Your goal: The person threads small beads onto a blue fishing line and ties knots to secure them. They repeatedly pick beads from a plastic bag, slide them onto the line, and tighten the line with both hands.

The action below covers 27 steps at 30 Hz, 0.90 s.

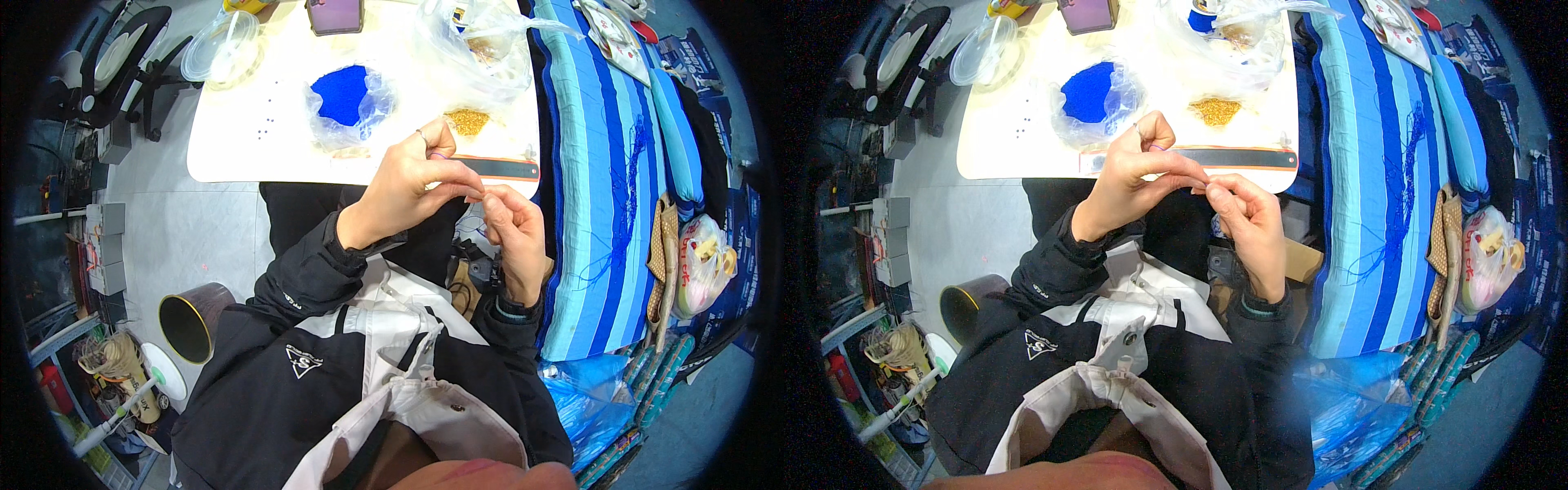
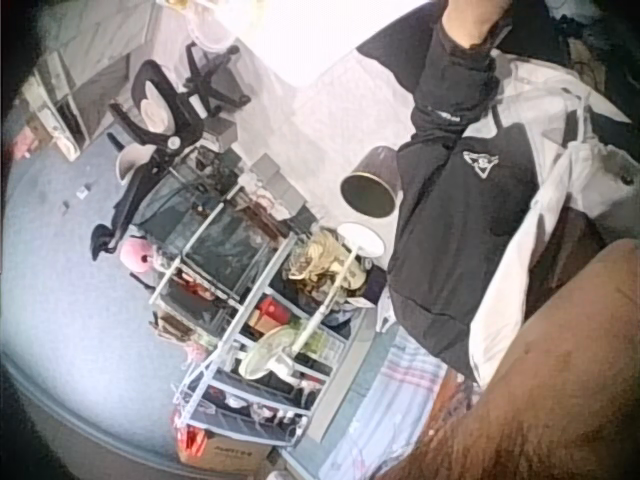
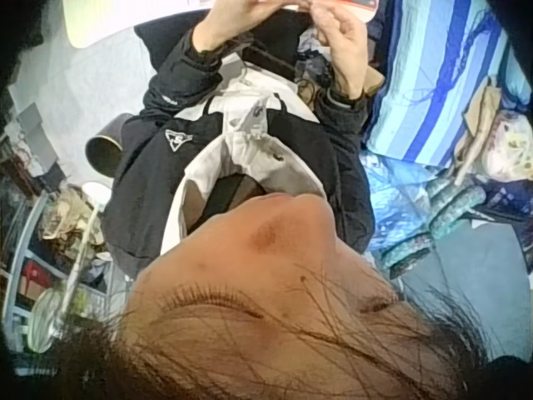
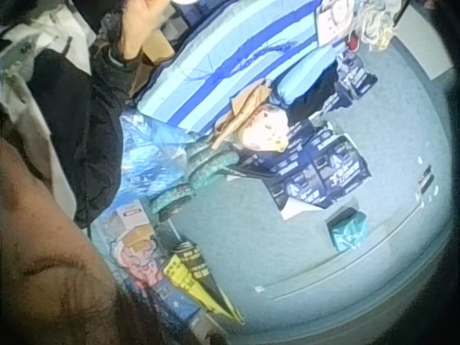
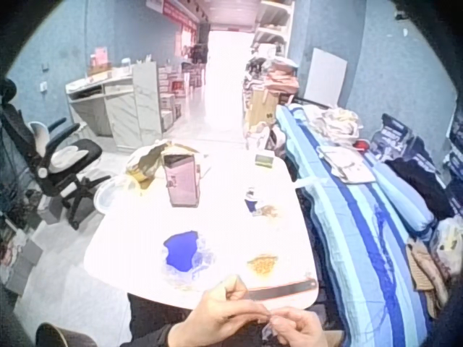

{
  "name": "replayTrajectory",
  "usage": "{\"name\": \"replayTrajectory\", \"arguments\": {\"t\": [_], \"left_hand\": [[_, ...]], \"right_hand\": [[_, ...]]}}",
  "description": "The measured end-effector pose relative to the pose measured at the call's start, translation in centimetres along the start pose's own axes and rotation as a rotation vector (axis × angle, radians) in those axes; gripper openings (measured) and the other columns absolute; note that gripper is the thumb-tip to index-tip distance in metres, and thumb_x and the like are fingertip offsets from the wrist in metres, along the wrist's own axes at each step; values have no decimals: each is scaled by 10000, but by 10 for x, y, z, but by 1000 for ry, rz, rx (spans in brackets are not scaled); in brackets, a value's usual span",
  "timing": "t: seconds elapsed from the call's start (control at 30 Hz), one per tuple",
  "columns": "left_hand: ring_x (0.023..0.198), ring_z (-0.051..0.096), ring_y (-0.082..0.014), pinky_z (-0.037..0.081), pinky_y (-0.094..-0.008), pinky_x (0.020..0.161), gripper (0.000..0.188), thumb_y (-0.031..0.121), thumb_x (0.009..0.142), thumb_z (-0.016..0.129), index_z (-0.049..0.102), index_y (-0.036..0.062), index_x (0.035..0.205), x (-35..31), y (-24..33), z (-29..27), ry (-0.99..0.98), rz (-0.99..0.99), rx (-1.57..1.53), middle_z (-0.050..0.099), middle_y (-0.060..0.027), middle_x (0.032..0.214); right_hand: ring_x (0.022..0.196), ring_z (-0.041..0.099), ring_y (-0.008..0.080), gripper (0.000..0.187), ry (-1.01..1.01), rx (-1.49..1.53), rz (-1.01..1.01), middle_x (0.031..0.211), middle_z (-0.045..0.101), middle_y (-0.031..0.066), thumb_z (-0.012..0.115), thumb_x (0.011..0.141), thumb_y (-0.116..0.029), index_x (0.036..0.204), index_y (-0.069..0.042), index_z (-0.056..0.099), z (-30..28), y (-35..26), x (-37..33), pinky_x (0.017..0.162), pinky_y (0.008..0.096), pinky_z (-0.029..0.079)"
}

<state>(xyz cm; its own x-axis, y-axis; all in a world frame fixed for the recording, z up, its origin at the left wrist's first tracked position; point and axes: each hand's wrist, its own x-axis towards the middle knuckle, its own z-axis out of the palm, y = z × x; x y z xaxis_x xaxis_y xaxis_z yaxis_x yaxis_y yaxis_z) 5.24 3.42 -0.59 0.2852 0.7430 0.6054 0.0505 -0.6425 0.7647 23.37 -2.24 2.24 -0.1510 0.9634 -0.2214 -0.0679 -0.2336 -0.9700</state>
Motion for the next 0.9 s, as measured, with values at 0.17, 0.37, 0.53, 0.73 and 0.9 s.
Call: {"name": "replayTrajectory", "arguments": {"t": [0.17, 0.37, 0.53, 0.73, 0.9], "left_hand": [[683, 438, -165, 351, -281, 592, 172, 40, 667, 777, 722, 83, 824, 1, 7, -8, 10, -6, 10, 409, -26, 729], [716, 539, -137, 405, -248, 600, 124, -44, 731, 694, 683, 35, 825, 11, 17, -52, 40, 26, 123, 577, -47, 837], [726, 602, -199, 467, -290, 645, 134, -83, 705, 652, 654, 14, 797, 13, 28, -85, 103, -28, 173, 608, -77, 777], [776, 628, -184, 496, -273, 641, 108, -52, 779, 653, 652, 14, 865, 19, 9, -105, -33, 29, 292, 633, -79, 857], [797, 599, -261, 452, -340, 745, 84, 30, 796, 666, 623, 47, 866, 22, -20, -98, -108, 114, 479, 617, -78, 830]], "right_hand": [[520, 352, -8, 140, 47, -30, -112, 746, 620, -29, 607, 934, -130, 917, -3, 664, -1, 5, -2, 471, 162, 242], [440, 266, 26, 172, -34, 699, -501, 514, 293, -74, 564, 953, -177, 810, -115, 492, -39, -1, -9, 415, 216, 286], [473, 202, 26, 147, -481, 1260, -665, 519, 287, -96, 527, 980, -242, 854, -180, 571, -81, -23, -15, 607, 261, 271], [491, 236, 14, 102, -434, 1362, -697, 538, 325, -98, 560, 968, -182, 880, -145, 595, -106, -20, -23, 588, 240, 230], [500, 229, 11, 131, -359, 1433, -664, 550, 312, -93, 539, 982, -200, 888, -127, 594, -121, -12, -21, 562, 243, 223]]}}
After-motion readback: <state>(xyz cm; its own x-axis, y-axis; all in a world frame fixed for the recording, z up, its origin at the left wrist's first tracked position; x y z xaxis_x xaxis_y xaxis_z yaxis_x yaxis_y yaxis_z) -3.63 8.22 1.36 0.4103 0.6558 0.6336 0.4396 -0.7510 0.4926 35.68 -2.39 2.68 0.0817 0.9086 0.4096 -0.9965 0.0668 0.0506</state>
